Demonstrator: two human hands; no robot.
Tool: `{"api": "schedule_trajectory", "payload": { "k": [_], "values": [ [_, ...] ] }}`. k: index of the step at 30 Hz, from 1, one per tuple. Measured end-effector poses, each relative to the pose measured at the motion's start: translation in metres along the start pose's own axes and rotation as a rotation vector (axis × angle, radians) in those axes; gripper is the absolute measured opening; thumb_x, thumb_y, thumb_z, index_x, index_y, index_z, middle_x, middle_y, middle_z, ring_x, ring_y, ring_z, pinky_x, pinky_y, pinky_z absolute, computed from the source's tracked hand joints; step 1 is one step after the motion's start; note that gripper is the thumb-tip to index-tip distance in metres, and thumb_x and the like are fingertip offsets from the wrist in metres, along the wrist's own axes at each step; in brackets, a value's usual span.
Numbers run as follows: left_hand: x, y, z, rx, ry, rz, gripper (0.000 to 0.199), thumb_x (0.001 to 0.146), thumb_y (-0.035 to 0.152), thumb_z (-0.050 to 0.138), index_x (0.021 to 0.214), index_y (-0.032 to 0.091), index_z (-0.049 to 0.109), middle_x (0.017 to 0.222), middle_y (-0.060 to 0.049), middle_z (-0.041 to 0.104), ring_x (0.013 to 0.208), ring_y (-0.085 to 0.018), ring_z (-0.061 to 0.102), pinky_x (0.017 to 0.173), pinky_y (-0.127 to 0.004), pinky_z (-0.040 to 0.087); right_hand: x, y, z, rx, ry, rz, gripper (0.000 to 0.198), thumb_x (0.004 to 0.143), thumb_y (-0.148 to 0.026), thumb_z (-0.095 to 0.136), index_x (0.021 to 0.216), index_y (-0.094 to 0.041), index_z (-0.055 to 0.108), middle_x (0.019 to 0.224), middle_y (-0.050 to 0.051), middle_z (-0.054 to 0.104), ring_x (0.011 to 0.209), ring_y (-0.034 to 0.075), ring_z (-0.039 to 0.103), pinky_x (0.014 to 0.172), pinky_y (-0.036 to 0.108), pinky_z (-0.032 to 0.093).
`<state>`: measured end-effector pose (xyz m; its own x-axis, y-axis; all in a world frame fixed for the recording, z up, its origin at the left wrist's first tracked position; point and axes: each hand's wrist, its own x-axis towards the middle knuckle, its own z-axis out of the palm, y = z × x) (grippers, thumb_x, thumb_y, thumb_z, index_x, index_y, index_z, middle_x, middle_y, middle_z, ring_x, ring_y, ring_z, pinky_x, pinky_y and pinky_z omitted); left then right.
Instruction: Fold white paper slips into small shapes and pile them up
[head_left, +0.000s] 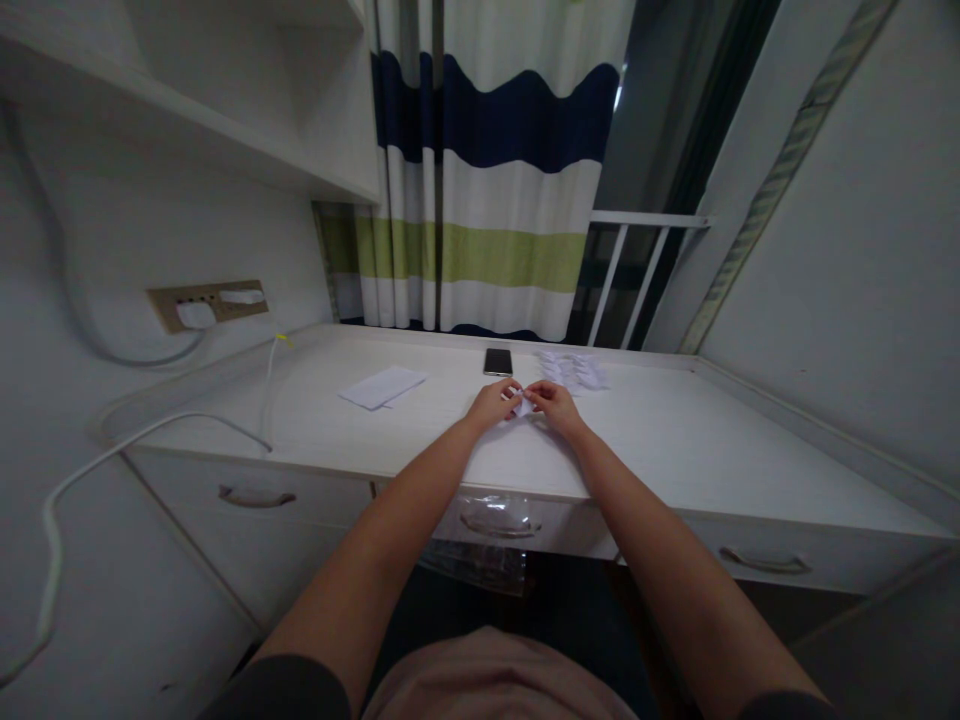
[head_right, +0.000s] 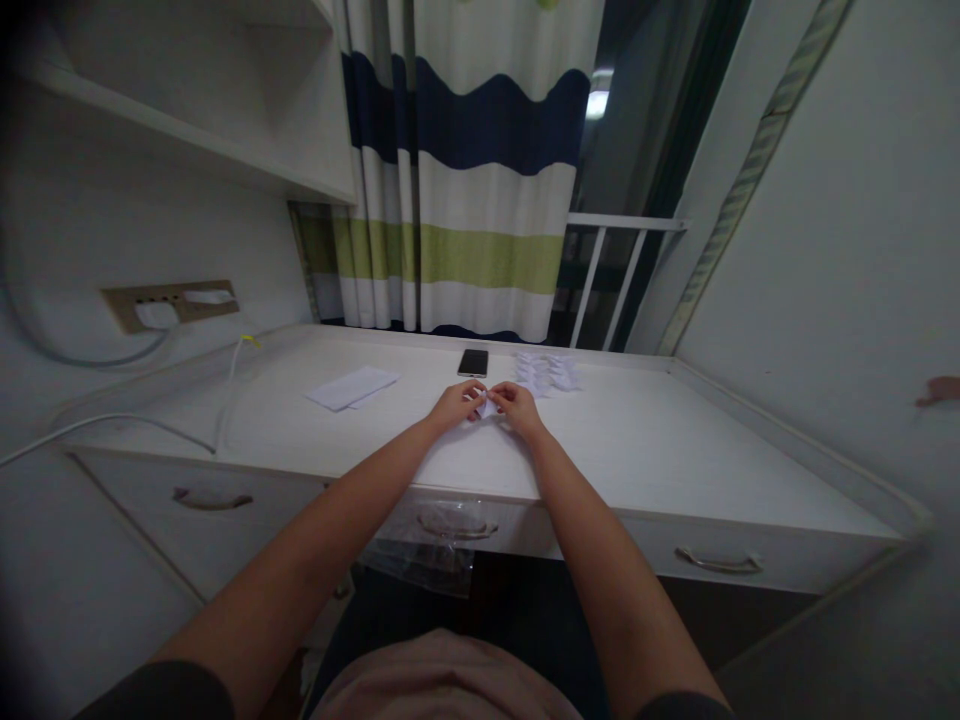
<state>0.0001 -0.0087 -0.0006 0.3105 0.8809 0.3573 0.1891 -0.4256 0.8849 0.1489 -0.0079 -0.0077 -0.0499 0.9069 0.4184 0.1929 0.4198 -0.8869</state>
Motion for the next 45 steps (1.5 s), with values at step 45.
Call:
{"api": "schedule_trajectory", "payload": {
  "k": [45],
  "values": [
    [0.012,0.001,-0.008,-0.615,0.235,-0.136,0.014,0.077,0.025,0.056,0.080,0.018,0.044,0.068,0.004,0.053,0.058,-0.006,0.056,0.064,-0.025,0.053,0.007,0.011,-0.002,0.265,0.197,0.052,0.040,0.065,-0.054,0.062,0.076,-0.022,0.040,0.059,-0.002,0.058,0.064,0.017,0.066,0.066,0.031,0.055]
  ]
}}
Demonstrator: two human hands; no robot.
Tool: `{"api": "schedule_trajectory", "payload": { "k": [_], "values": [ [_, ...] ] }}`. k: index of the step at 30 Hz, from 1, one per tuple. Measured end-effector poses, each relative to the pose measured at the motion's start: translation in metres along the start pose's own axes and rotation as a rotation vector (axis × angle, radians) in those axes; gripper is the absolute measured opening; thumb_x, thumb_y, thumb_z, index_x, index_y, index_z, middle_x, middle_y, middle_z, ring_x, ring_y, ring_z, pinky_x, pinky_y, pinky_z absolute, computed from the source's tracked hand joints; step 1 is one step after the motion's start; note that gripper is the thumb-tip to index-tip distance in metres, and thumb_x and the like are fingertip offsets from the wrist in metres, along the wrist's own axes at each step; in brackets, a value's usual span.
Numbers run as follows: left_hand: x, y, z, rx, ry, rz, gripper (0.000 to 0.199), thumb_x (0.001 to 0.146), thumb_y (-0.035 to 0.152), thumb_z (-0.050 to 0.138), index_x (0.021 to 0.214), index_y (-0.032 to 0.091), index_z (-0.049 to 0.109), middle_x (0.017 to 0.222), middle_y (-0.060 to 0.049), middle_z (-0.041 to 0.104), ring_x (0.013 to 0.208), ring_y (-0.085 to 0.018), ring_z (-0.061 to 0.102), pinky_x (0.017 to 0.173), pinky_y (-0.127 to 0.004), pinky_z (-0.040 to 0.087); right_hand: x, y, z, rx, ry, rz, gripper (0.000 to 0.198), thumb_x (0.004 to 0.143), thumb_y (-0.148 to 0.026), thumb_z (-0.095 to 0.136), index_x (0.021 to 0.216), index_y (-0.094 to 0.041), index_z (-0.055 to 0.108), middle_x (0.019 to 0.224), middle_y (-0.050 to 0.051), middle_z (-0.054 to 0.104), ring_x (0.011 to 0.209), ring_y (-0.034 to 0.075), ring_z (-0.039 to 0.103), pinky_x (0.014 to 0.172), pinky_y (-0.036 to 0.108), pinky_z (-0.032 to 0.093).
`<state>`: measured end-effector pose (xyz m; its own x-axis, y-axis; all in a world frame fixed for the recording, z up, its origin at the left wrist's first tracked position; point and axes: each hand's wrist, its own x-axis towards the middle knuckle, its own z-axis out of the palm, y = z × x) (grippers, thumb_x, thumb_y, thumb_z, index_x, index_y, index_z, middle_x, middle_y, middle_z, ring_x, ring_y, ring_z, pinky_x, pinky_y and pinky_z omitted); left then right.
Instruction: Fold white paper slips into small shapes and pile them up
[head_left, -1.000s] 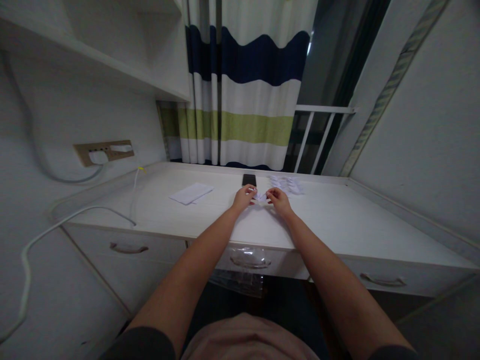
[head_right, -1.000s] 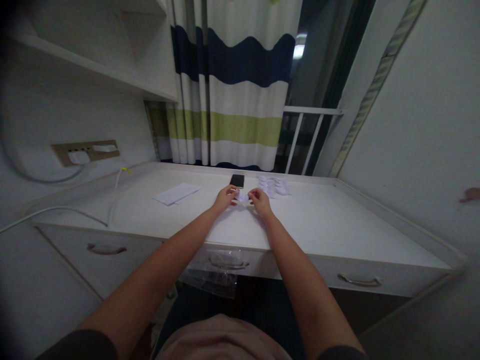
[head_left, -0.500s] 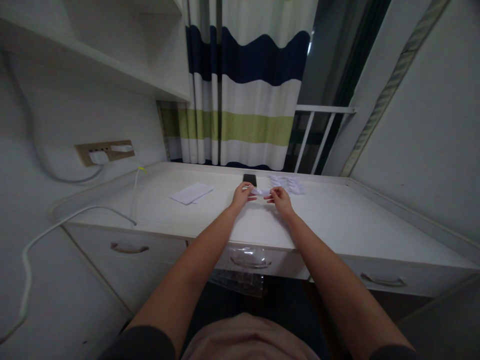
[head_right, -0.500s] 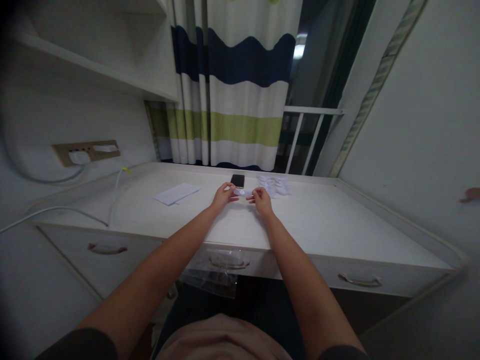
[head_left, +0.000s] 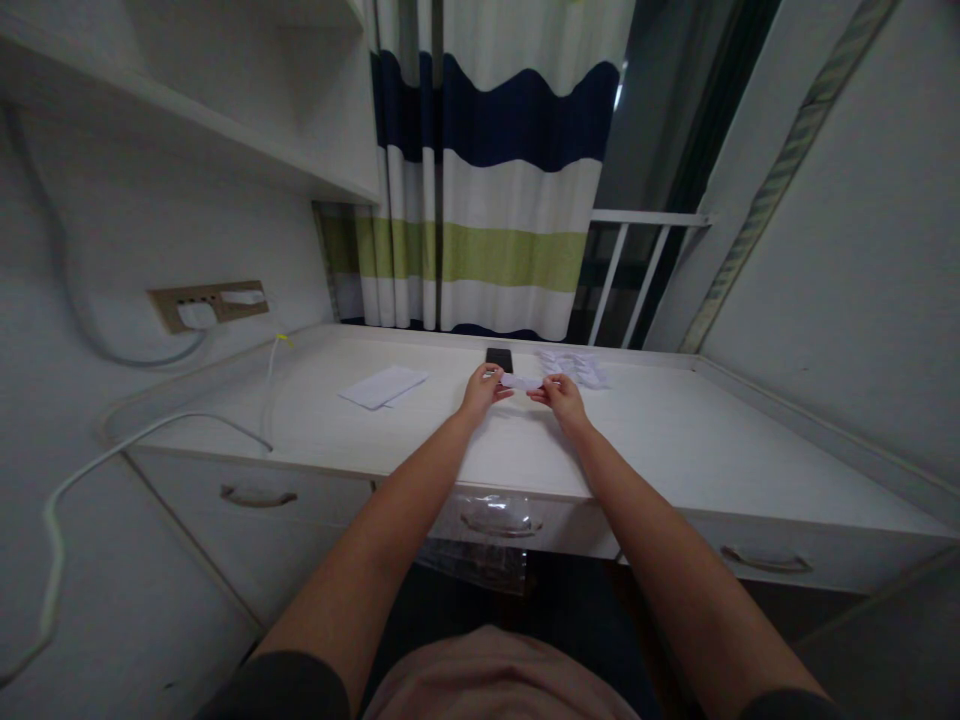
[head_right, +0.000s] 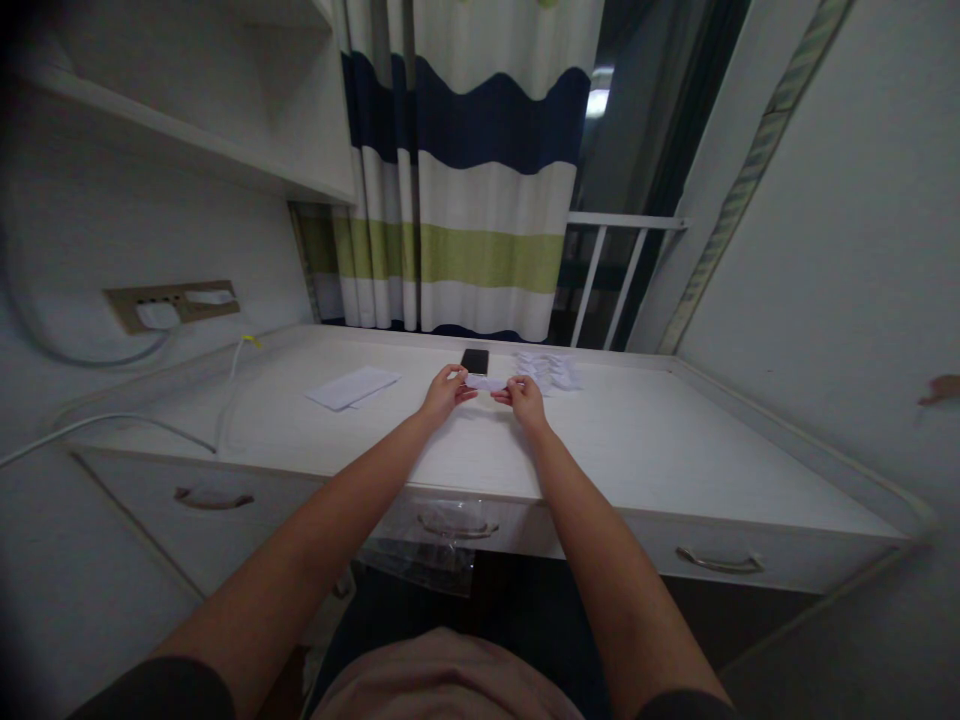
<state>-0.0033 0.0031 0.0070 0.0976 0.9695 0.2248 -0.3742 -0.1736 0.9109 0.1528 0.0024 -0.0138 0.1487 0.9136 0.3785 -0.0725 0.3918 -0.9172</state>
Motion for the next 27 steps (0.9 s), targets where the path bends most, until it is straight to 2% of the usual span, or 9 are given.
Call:
{"api": "schedule_trajectory", "payload": {
  "k": [6,11,17,22,27],
  "values": [
    [-0.004,-0.002,0.001,0.088,-0.110,0.045,0.026,0.068,0.021,0.065,0.082,0.019,0.042,0.075,0.002,0.056,0.068,-0.010,0.060,0.063,-0.029,0.053,-0.003,-0.003,0.001,0.006,-0.020,0.015,0.038,0.067,-0.052,0.062,0.075,-0.021,0.041,0.058,-0.001,0.059,0.061,0.017,0.066,0.065,0.033,0.056],
    [-0.004,-0.004,0.000,0.149,-0.123,0.054,0.042,0.060,0.015,0.071,0.086,0.020,0.038,0.071,0.006,0.056,0.065,-0.008,0.059,0.065,-0.030,0.053,-0.004,-0.005,0.002,0.001,-0.022,0.038,0.035,0.069,-0.049,0.062,0.074,-0.021,0.042,0.056,-0.001,0.060,0.060,0.017,0.066,0.065,0.034,0.056],
    [-0.005,-0.001,0.001,0.153,-0.097,0.054,0.040,0.061,0.016,0.071,0.083,0.019,0.037,0.065,0.007,0.057,0.061,-0.007,0.059,0.063,-0.025,0.052,-0.006,-0.008,0.005,0.041,0.006,0.054,0.035,0.069,-0.047,0.064,0.073,-0.021,0.042,0.055,-0.003,0.058,0.058,0.016,0.065,0.063,0.031,0.056],
    [-0.004,0.001,0.001,0.130,-0.051,0.048,0.039,0.060,0.014,0.071,0.083,0.018,0.039,0.063,0.006,0.057,0.059,-0.008,0.059,0.064,-0.026,0.052,-0.008,-0.011,0.006,0.036,0.016,0.086,0.034,0.067,-0.046,0.064,0.074,-0.020,0.043,0.056,-0.004,0.058,0.056,0.015,0.064,0.055,0.026,0.053],
    [-0.004,0.000,-0.001,0.133,-0.063,0.035,0.037,0.058,0.015,0.073,0.082,0.017,0.044,0.063,0.005,0.056,0.062,-0.010,0.060,0.069,-0.031,0.052,-0.011,-0.016,0.004,-0.031,-0.052,0.065,0.039,0.055,-0.044,0.072,0.080,-0.019,0.052,0.062,-0.003,0.061,0.058,0.014,0.063,0.051,0.023,0.049]
  ]
}}
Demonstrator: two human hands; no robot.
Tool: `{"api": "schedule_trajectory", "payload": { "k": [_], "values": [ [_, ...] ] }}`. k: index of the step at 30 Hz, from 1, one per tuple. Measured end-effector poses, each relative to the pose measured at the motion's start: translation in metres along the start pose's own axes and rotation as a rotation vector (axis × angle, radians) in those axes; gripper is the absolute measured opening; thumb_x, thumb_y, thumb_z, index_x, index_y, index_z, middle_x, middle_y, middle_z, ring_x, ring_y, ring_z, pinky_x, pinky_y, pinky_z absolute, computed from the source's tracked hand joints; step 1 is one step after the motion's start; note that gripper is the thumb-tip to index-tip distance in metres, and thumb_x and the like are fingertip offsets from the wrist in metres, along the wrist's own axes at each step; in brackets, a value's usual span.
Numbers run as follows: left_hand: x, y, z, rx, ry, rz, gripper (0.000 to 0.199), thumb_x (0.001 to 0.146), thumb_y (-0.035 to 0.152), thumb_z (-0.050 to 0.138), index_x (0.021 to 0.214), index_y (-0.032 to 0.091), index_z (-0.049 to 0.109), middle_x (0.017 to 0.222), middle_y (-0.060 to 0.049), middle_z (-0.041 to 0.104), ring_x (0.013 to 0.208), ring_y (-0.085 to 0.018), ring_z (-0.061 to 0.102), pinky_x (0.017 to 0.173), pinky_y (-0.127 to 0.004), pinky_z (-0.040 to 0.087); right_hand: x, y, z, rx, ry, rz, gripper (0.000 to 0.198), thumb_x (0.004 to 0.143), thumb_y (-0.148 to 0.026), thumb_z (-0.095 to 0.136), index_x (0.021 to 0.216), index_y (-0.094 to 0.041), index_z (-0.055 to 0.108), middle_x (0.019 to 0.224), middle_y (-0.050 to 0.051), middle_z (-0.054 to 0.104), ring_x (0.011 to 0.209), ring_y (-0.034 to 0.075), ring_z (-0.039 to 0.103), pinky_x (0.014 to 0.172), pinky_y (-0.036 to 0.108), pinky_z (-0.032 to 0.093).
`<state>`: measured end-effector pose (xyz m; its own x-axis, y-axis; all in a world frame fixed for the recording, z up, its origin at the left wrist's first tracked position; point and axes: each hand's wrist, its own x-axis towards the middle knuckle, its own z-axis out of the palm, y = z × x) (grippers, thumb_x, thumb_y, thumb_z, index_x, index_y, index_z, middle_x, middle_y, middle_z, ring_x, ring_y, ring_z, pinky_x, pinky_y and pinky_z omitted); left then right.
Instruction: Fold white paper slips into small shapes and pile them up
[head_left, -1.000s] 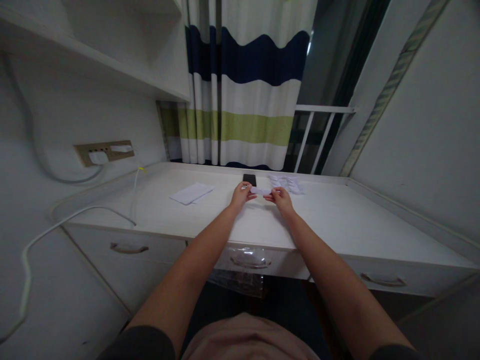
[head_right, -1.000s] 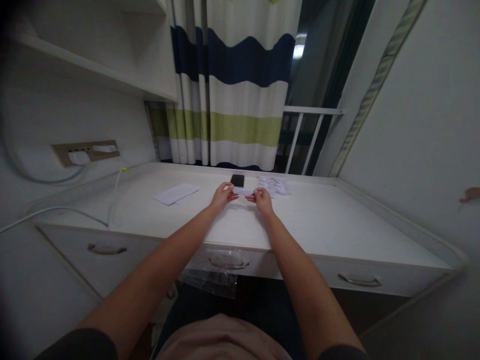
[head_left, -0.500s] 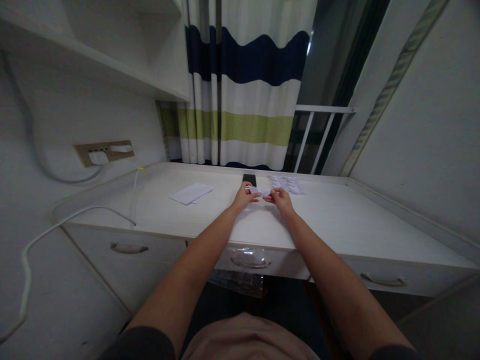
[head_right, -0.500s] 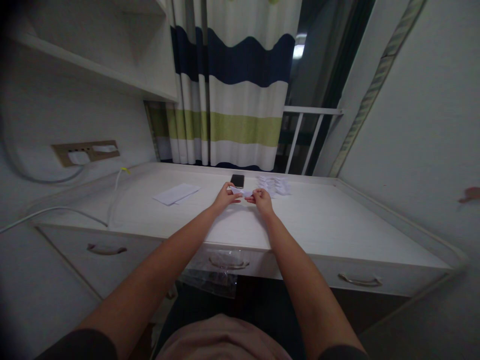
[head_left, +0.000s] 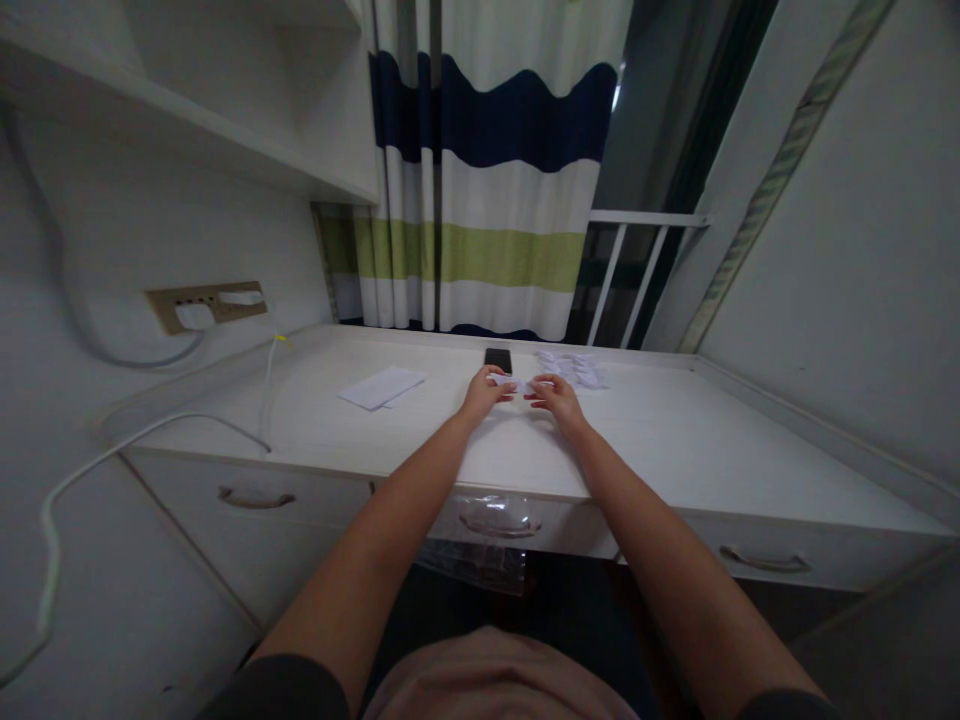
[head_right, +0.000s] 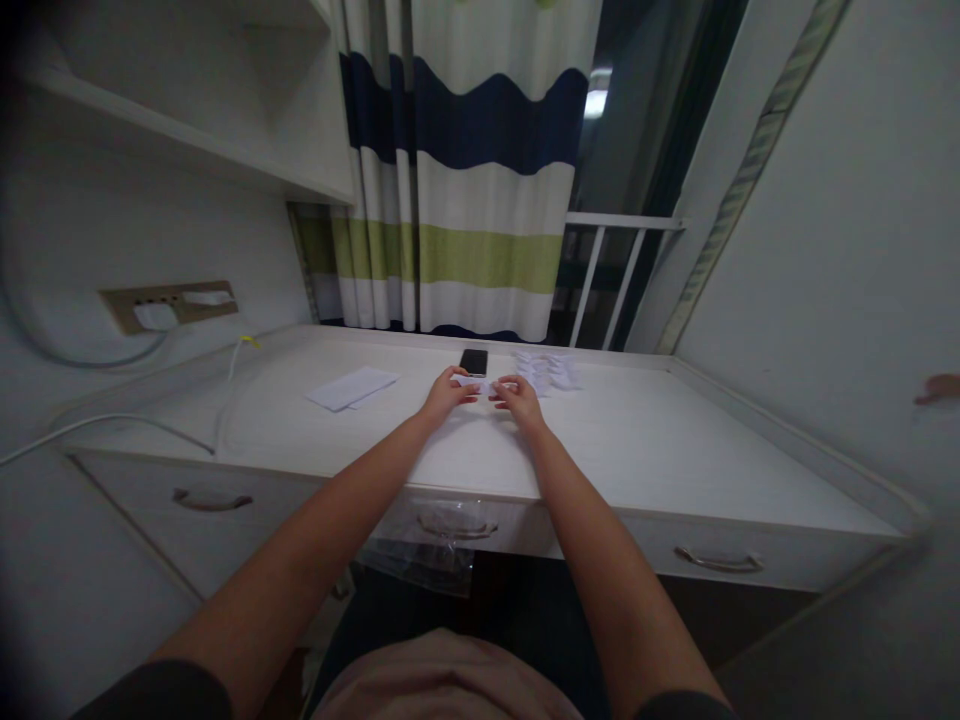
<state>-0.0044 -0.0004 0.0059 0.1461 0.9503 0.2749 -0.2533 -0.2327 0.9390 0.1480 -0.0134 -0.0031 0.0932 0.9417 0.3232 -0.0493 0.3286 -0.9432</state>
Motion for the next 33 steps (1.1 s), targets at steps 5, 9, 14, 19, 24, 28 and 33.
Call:
{"api": "schedule_trajectory", "payload": {
  "k": [5,9,14,19,24,28,33],
  "values": [
    [0.0005,-0.0018,-0.0012,0.026,-0.042,-0.008,0.034,0.057,0.017,0.074,0.080,0.015,0.049,0.061,0.004,0.056,0.060,-0.009,0.057,0.070,-0.032,0.052,-0.0012,-0.0004,-0.0013,-0.118,-0.096,-0.042,0.038,0.052,-0.042,0.074,0.077,-0.017,0.061,0.063,0.001,0.063,0.061,0.014,0.061,0.058,0.026,0.050],
    [0.0002,-0.0017,-0.0013,0.034,-0.048,-0.006,0.035,0.056,0.018,0.075,0.079,0.014,0.050,0.058,0.005,0.055,0.056,-0.007,0.056,0.069,-0.031,0.052,0.0009,0.0017,-0.0017,-0.131,-0.102,-0.041,0.036,0.051,-0.043,0.073,0.072,-0.016,0.061,0.060,0.002,0.063,0.058,0.014,0.060,0.060,0.028,0.051],
    [-0.0020,0.0009,-0.0002,0.038,-0.048,-0.005,0.033,0.056,0.017,0.075,0.077,0.014,0.050,0.053,0.007,0.051,0.051,-0.006,0.054,0.065,-0.029,0.053,0.0019,0.0023,-0.0013,-0.138,-0.109,-0.028,0.034,0.051,-0.042,0.074,0.068,-0.016,0.060,0.057,0.000,0.061,0.055,0.013,0.059,0.059,0.028,0.052],
    [-0.0031,0.0018,0.0008,0.048,-0.038,-0.011,0.031,0.056,0.015,0.075,0.076,0.014,0.052,0.047,0.010,0.042,0.046,-0.005,0.051,0.063,-0.027,0.053,0.0001,0.0005,-0.0010,-0.146,-0.108,-0.041,0.032,0.053,-0.041,0.073,0.067,-0.017,0.058,0.058,-0.001,0.061,0.053,0.012,0.058,0.058,0.027,0.052],
    [-0.0031,0.0009,0.0012,0.039,-0.029,-0.010,0.031,0.057,0.014,0.075,0.078,0.014,0.053,0.048,0.010,0.044,0.047,-0.005,0.051,0.063,-0.026,0.053,-0.0009,-0.0003,0.0004,-0.112,-0.130,0.003,0.036,0.049,-0.041,0.075,0.070,-0.017,0.059,0.056,0.000,0.061,0.053,0.012,0.058,0.056,0.026,0.051],
    [-0.0038,0.0003,0.0012,0.031,-0.053,-0.028,0.033,0.057,0.015,0.075,0.083,0.014,0.054,0.058,0.004,0.055,0.057,-0.008,0.057,0.066,-0.028,0.052,-0.0009,-0.0004,0.0002,-0.123,-0.131,-0.008,0.038,0.047,-0.042,0.076,0.069,-0.017,0.059,0.054,0.000,0.061,0.051,0.012,0.057,0.054,0.026,0.050],
    [-0.0044,0.0010,0.0008,0.028,-0.073,-0.041,0.033,0.055,0.015,0.076,0.083,0.012,0.058,0.070,-0.001,0.062,0.065,-0.011,0.060,0.071,-0.032,0.052,-0.0023,-0.0012,-0.0005,-0.126,-0.127,-0.051,0.038,0.049,-0.044,0.075,0.068,-0.016,0.058,0.054,0.000,0.061,0.050,0.011,0.056,0.053,0.025,0.049]
  ]
}}
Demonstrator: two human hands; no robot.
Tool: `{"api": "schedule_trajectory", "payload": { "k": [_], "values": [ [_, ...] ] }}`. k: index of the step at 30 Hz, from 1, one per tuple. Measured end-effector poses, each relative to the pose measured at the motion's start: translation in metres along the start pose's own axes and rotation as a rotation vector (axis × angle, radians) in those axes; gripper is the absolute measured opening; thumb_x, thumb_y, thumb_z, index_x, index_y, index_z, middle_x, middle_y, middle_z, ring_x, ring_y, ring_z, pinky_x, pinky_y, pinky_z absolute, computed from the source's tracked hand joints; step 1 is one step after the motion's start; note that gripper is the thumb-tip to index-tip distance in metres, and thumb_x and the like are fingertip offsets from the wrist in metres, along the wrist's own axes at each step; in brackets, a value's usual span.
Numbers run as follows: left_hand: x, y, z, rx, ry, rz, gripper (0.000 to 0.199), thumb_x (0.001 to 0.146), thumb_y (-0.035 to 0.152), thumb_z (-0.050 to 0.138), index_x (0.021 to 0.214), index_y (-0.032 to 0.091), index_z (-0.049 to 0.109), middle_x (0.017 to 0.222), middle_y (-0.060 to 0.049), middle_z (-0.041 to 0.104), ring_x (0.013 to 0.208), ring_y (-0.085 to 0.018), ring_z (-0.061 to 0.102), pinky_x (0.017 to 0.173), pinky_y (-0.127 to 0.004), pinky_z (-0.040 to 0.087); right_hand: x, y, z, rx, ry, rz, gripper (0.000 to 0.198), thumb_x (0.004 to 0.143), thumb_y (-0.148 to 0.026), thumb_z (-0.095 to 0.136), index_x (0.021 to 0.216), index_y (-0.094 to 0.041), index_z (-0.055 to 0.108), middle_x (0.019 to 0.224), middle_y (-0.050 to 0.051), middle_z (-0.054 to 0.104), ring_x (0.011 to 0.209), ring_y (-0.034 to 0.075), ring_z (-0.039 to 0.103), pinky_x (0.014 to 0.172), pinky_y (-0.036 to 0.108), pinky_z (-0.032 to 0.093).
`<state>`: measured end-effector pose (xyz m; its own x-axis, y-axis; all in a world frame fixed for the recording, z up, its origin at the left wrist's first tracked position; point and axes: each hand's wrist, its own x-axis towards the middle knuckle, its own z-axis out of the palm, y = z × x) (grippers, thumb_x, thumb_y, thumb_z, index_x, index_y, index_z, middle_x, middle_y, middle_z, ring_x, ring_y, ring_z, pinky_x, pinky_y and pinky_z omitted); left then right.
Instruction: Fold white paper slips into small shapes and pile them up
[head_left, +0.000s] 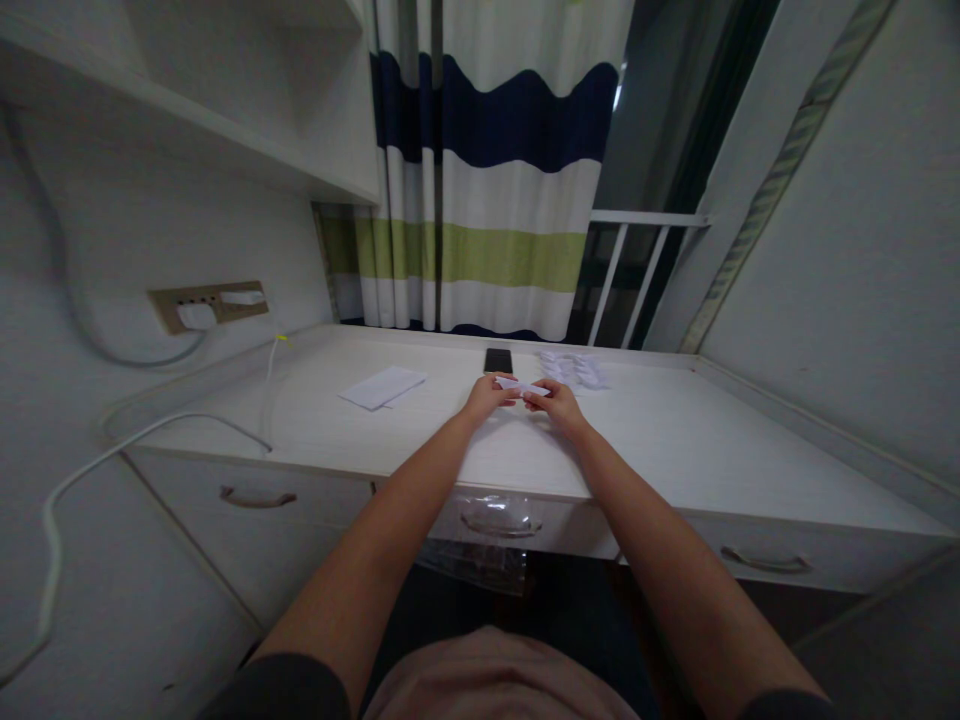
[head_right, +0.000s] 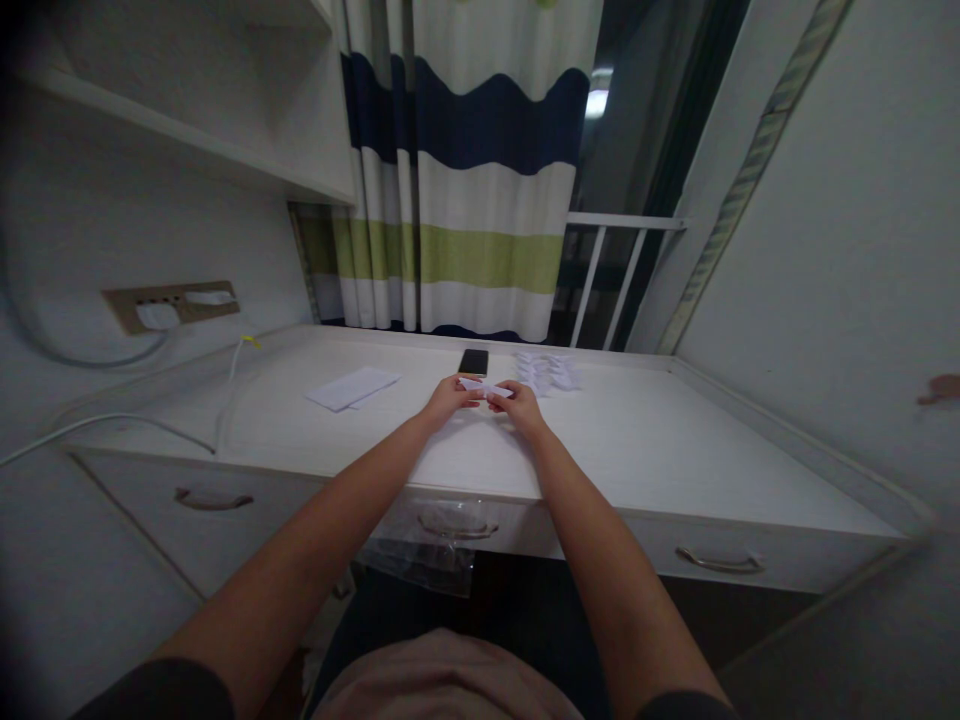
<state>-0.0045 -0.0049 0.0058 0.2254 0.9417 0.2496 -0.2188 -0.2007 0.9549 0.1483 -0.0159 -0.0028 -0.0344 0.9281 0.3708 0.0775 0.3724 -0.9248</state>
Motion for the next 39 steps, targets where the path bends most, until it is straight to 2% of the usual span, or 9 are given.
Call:
{"api": "schedule_trajectory", "payload": {
  "k": [7,17,27,34,39],
  "values": [
    [0.0010,0.0006,0.0008,-0.018,-0.014,-0.014,0.030,0.053,0.016,0.077,0.078,0.009,0.061,0.069,-0.002,0.063,0.063,-0.011,0.059,0.073,-0.032,0.051,-0.0019,-0.0032,0.0007,-0.036,-0.010,0.028,0.040,0.049,-0.047,0.074,0.070,-0.016,0.058,0.055,0.000,0.061,0.050,0.011,0.056,0.052,0.024,0.049],
    [0.0025,-0.0029,-0.0008,-0.014,-0.027,-0.044,0.032,0.055,0.020,0.077,0.080,0.011,0.059,0.073,-0.004,0.065,0.067,-0.013,0.062,0.070,-0.031,0.049,-0.0003,-0.0017,-0.0004,-0.127,0.031,-0.026,0.041,0.050,-0.049,0.072,0.069,-0.017,0.056,0.052,0.000,0.059,0.048,0.012,0.055,0.051,0.025,0.047],
    [0.0030,-0.0005,-0.0016,0.000,-0.034,-0.033,0.038,0.052,0.020,0.079,0.082,0.009,0.059,0.063,-0.003,0.065,0.055,-0.011,0.060,0.062,-0.026,0.050,-0.0012,-0.0022,-0.0002,-0.143,0.043,-0.018,0.039,0.050,-0.045,0.074,0.072,-0.017,0.058,0.054,0.000,0.062,0.049,0.013,0.057,0.049,0.025,0.047],
    [0.0046,-0.0059,-0.0003,-0.037,-0.060,-0.022,0.042,0.048,0.019,0.080,0.083,0.010,0.058,0.066,-0.003,0.065,0.059,-0.012,0.061,0.067,-0.029,0.050,-0.0009,-0.0040,-0.0021,-0.205,0.065,-0.042,0.035,0.052,-0.043,0.073,0.070,-0.018,0.058,0.052,0.001,0.061,0.049,0.014,0.057,0.049,0.026,0.048],
    [0.0035,-0.0047,-0.0019,-0.004,-0.059,-0.012,0.037,0.050,0.018,0.078,0.080,0.012,0.058,0.069,-0.002,0.065,0.061,-0.011,0.060,0.066,-0.028,0.048,-0.0002,-0.0026,-0.0015,-0.180,0.077,-0.035,0.035,0.051,-0.043,0.073,0.070,-0.018,0.056,0.053,0.001,0.062,0.051,0.014,0.058,0.052,0.027,0.049]
  ]
}}
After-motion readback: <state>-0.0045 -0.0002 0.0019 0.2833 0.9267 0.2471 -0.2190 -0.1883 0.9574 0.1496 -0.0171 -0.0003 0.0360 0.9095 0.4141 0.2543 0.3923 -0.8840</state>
